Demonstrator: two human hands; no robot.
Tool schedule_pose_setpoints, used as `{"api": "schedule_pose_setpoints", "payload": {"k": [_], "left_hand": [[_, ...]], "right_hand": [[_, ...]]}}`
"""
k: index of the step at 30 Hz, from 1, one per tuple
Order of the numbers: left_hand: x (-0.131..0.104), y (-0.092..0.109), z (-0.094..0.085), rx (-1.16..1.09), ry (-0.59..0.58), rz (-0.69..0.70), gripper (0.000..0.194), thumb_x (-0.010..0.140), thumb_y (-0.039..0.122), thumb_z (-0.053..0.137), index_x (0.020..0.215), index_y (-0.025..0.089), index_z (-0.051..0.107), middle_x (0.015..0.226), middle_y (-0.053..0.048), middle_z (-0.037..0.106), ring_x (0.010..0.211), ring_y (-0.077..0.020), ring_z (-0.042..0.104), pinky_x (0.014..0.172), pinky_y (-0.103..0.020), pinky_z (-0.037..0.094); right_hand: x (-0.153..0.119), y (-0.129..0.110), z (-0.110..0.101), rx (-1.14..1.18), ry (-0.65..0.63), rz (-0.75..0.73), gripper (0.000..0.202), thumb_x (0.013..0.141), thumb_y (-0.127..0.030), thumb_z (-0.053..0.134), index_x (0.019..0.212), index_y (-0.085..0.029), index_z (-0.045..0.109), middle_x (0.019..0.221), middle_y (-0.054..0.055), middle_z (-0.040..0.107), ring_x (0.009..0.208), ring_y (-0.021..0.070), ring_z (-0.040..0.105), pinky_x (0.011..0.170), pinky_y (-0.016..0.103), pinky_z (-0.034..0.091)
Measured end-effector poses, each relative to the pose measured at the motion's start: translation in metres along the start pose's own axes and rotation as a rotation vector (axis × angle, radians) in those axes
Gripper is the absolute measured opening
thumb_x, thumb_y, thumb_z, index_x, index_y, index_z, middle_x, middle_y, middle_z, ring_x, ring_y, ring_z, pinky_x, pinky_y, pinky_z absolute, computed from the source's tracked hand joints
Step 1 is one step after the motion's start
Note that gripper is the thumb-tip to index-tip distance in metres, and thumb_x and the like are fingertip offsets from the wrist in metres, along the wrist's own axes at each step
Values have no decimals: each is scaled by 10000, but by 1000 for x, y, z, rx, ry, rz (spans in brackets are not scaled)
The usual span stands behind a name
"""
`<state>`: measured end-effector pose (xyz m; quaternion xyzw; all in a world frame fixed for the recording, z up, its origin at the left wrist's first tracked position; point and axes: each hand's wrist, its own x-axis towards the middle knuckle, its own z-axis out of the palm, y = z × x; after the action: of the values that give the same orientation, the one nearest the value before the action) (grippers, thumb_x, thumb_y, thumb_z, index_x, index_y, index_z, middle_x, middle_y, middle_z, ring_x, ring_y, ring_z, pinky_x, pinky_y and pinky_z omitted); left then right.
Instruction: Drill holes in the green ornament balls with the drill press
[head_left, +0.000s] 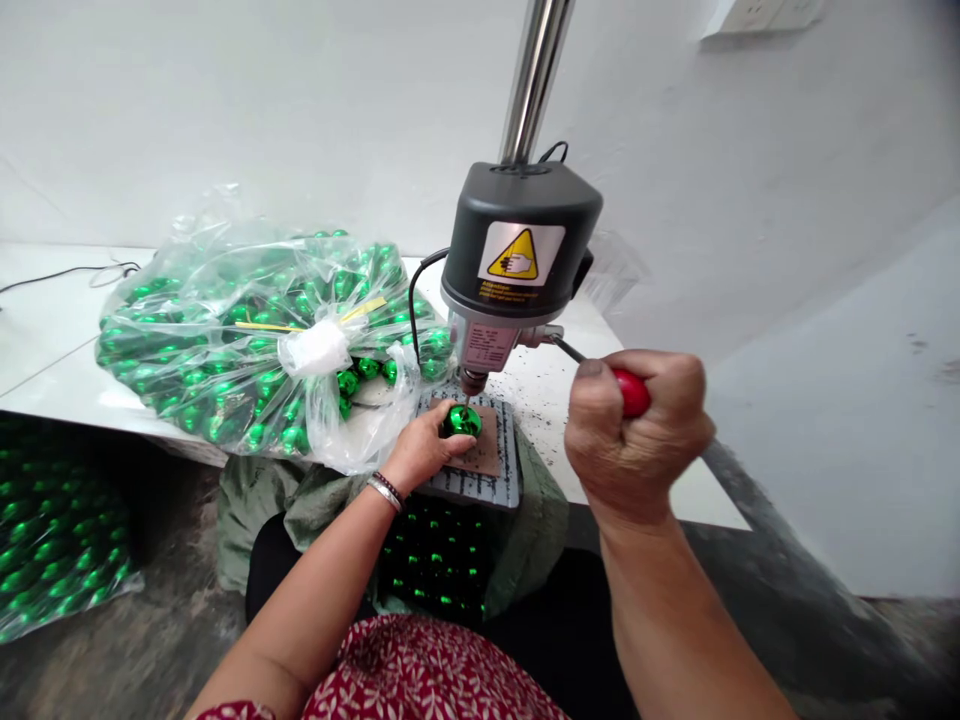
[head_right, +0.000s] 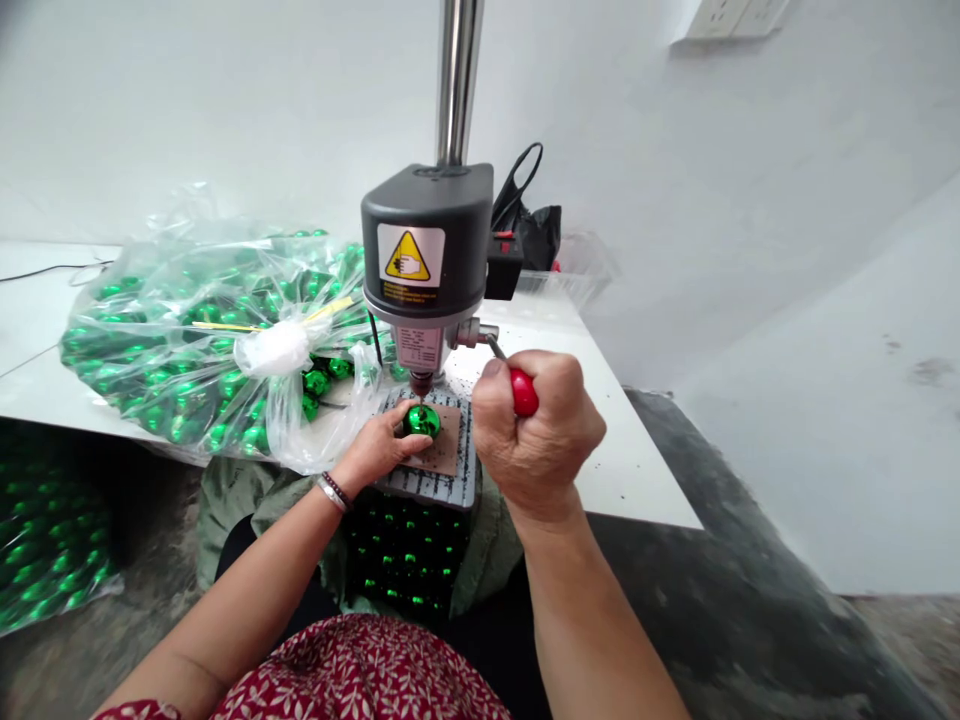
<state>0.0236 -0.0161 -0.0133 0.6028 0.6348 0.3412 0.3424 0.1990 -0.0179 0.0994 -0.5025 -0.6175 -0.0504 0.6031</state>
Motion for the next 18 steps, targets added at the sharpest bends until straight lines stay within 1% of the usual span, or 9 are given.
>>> {"api": "schedule_pose_setpoints", "payload": {"k": [5, 9, 11, 14, 16, 18], "left_hand": [[-1, 1, 0, 16, 8, -5, 487, 793, 338, 736, 1266, 228, 697, 1001, -6, 763, 931, -219, 689, 869, -291, 519], [-1, 3, -1, 15, -2, 0, 483, 796, 337, 731, 1265, 226, 693, 1019, -8, 762, 936, -217, 687, 875, -291, 516], [-1, 3, -2, 15, -5, 0, 477, 799, 339, 725, 1261, 225, 692, 1029, -10, 761, 942, -219, 686, 877, -295, 515], [-1, 4, -2, 15, -4, 7, 468, 798, 345, 721, 1249, 222, 693, 1020, -12, 759, 939, -223, 685, 877, -304, 513], [-1, 4, -2, 11, 0, 12, 465, 793, 345, 723, 1239, 218, 694, 1012, -14, 757, 926, -221, 683, 868, -305, 513], [-1, 4, -2, 4, 10, 2, 468, 782, 337, 731, 1232, 214, 693, 1013, -15, 756, 924, -216, 680, 858, -300, 511]], "right_hand": [[-11, 4, 2, -18, 19, 19, 256, 869, -484, 496, 792, -241, 531, 672, 8, 580, 593, 124, 512, 618, 297, 463], [-17, 9, 6, 0, 40, 22, 272, 871, -491, 506, 813, -227, 542, 680, 16, 588, 605, 126, 532, 630, 298, 469], [-23, 13, 8, 6, 37, 7, 261, 881, -476, 505, 820, -225, 541, 683, 15, 593, 619, 129, 548, 637, 297, 471], [-32, 18, 9, 39, 37, -55, 196, 887, -414, 520, 833, -225, 534, 690, 3, 610, 637, 123, 576, 640, 277, 472], [-29, 16, 10, 63, 67, -58, 197, 878, -412, 525, 827, -221, 529, 682, -1, 608, 618, 116, 567, 621, 267, 462], [-13, 9, 11, 73, 99, -17, 246, 866, -457, 516, 811, -218, 523, 663, -2, 584, 578, 110, 524, 586, 266, 433]]}}
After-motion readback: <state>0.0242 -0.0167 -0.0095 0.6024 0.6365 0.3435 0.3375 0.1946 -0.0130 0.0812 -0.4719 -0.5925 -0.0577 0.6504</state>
